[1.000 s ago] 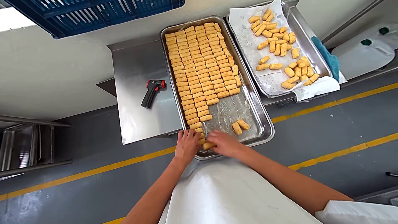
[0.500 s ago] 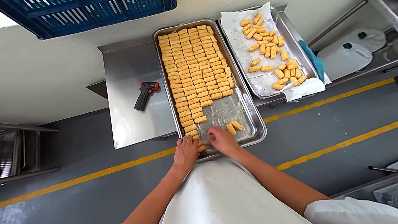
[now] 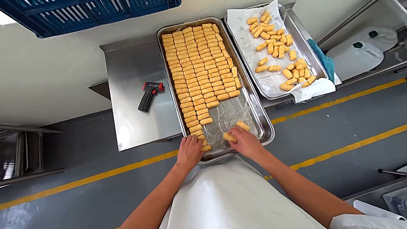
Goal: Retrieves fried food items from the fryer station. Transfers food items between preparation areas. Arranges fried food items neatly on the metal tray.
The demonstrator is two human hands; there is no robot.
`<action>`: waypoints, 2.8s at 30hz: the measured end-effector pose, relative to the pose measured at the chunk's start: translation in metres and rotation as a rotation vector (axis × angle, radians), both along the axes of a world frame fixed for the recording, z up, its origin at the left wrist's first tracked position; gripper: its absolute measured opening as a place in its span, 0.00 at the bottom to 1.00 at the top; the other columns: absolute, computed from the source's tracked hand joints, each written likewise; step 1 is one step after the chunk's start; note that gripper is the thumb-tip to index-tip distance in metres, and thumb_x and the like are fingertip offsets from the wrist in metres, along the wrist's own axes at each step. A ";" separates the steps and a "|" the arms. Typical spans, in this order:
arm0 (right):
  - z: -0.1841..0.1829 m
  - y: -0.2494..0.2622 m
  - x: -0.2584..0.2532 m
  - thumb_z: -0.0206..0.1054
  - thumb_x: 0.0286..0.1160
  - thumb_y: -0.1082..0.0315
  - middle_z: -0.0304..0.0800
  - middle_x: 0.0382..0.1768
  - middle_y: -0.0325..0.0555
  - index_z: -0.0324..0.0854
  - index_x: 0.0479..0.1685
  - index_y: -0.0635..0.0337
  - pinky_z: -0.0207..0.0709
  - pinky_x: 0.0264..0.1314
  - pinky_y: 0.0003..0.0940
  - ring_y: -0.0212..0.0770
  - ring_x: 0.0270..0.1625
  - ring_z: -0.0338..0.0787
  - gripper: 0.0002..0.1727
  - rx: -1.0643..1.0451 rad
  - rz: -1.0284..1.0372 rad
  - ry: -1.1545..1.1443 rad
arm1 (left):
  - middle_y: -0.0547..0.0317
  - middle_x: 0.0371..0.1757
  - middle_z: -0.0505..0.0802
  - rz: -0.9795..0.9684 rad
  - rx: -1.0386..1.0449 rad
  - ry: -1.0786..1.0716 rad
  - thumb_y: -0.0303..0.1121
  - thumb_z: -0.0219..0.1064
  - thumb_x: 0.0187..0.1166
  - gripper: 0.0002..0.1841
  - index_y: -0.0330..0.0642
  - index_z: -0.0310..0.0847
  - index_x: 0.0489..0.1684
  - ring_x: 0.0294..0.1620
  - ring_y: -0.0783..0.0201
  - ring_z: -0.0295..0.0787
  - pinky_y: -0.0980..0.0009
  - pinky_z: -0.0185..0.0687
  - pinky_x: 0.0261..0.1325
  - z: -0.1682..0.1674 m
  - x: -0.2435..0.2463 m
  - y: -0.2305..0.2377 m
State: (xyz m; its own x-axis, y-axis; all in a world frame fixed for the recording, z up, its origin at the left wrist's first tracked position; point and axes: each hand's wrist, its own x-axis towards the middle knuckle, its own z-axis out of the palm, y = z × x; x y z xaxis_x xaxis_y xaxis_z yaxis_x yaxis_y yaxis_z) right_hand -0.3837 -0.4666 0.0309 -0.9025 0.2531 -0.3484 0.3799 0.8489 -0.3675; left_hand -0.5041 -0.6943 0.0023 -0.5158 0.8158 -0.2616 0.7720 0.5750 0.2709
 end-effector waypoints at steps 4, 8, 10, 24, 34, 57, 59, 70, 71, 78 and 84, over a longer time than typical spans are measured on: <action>-0.005 -0.037 -0.008 0.74 0.73 0.69 0.88 0.57 0.49 0.91 0.54 0.53 0.84 0.63 0.47 0.46 0.57 0.89 0.12 -0.390 0.190 -0.034 | 0.47 0.55 0.91 -0.012 0.001 -0.002 0.43 0.80 0.68 0.23 0.47 0.89 0.61 0.60 0.46 0.86 0.49 0.76 0.67 0.001 -0.001 0.000; -0.021 -0.048 -0.016 0.74 0.77 0.66 0.87 0.54 0.51 0.90 0.54 0.58 0.83 0.62 0.44 0.45 0.53 0.89 0.11 -0.472 0.148 -0.121 | 0.46 0.58 0.90 -0.038 -0.041 -0.050 0.41 0.80 0.69 0.23 0.46 0.89 0.63 0.63 0.46 0.85 0.49 0.75 0.70 0.009 -0.006 0.000; -0.023 -0.050 -0.019 0.76 0.75 0.65 0.87 0.49 0.52 0.90 0.51 0.59 0.83 0.59 0.45 0.47 0.50 0.89 0.11 -0.445 0.122 -0.124 | 0.47 0.61 0.89 -0.046 -0.113 -0.119 0.39 0.78 0.72 0.23 0.48 0.87 0.67 0.66 0.47 0.83 0.49 0.72 0.73 0.020 -0.010 0.003; -0.015 0.062 -0.018 0.76 0.71 0.61 0.82 0.66 0.65 0.80 0.70 0.60 0.81 0.58 0.67 0.68 0.68 0.83 0.27 0.118 -0.272 -0.159 | 0.51 0.78 0.82 -0.181 0.066 -0.269 0.40 0.64 0.84 0.22 0.51 0.82 0.76 0.82 0.50 0.73 0.47 0.64 0.85 0.020 0.009 0.018; -0.034 -0.022 -0.078 0.76 0.72 0.68 0.78 0.72 0.60 0.77 0.76 0.57 0.85 0.64 0.53 0.59 0.71 0.84 0.29 -0.137 0.004 0.112 | 0.55 0.72 0.88 -0.360 -0.101 -0.394 0.34 0.52 0.88 0.18 0.47 0.86 0.67 0.84 0.55 0.72 0.50 0.48 0.93 0.011 -0.002 0.025; -0.038 0.392 -0.137 0.72 0.72 0.74 0.81 0.68 0.70 0.82 0.66 0.67 0.76 0.66 0.72 0.73 0.72 0.80 0.21 0.219 -0.253 0.014 | 0.44 0.54 0.93 0.361 0.361 -0.137 0.34 0.68 0.73 0.12 0.39 0.91 0.49 0.60 0.40 0.89 0.40 0.83 0.61 0.007 -0.004 0.086; -0.029 0.392 -0.135 0.72 0.71 0.74 0.86 0.62 0.66 0.85 0.59 0.65 0.80 0.61 0.69 0.69 0.67 0.84 0.16 0.207 -0.176 -0.033 | 0.44 0.55 0.93 0.434 0.373 -0.155 0.33 0.68 0.74 0.12 0.39 0.91 0.50 0.60 0.41 0.89 0.41 0.83 0.63 0.015 0.005 0.090; -0.030 0.362 -0.154 0.81 0.61 0.68 0.77 0.71 0.61 0.77 0.74 0.57 0.84 0.56 0.63 0.65 0.71 0.82 0.35 0.167 0.054 -0.070 | 0.50 0.55 0.94 0.568 0.392 -0.140 0.35 0.66 0.74 0.13 0.43 0.91 0.50 0.60 0.47 0.90 0.49 0.86 0.63 0.014 0.021 0.120; -0.028 0.362 -0.157 0.81 0.60 0.65 0.77 0.70 0.61 0.79 0.72 0.57 0.84 0.53 0.63 0.65 0.68 0.83 0.33 0.174 0.057 -0.131 | 0.50 0.56 0.93 0.572 0.392 -0.138 0.35 0.66 0.74 0.13 0.42 0.91 0.50 0.61 0.47 0.90 0.49 0.86 0.63 0.014 0.021 0.122; -0.013 0.395 -0.161 0.83 0.55 0.75 0.68 0.79 0.69 0.73 0.77 0.60 0.82 0.53 0.72 0.76 0.72 0.78 0.42 0.164 0.013 -0.067 | 0.51 0.55 0.94 0.599 0.400 -0.112 0.37 0.65 0.75 0.13 0.43 0.92 0.49 0.60 0.48 0.90 0.51 0.86 0.62 0.015 0.026 0.118; -0.031 0.411 -0.189 0.86 0.48 0.77 0.65 0.83 0.66 0.65 0.88 0.50 0.81 0.56 0.71 0.76 0.74 0.75 0.56 0.197 0.255 -0.141 | 0.51 0.56 0.93 0.597 0.365 -0.131 0.37 0.65 0.77 0.13 0.44 0.91 0.51 0.61 0.49 0.90 0.51 0.86 0.63 0.020 0.024 0.113</action>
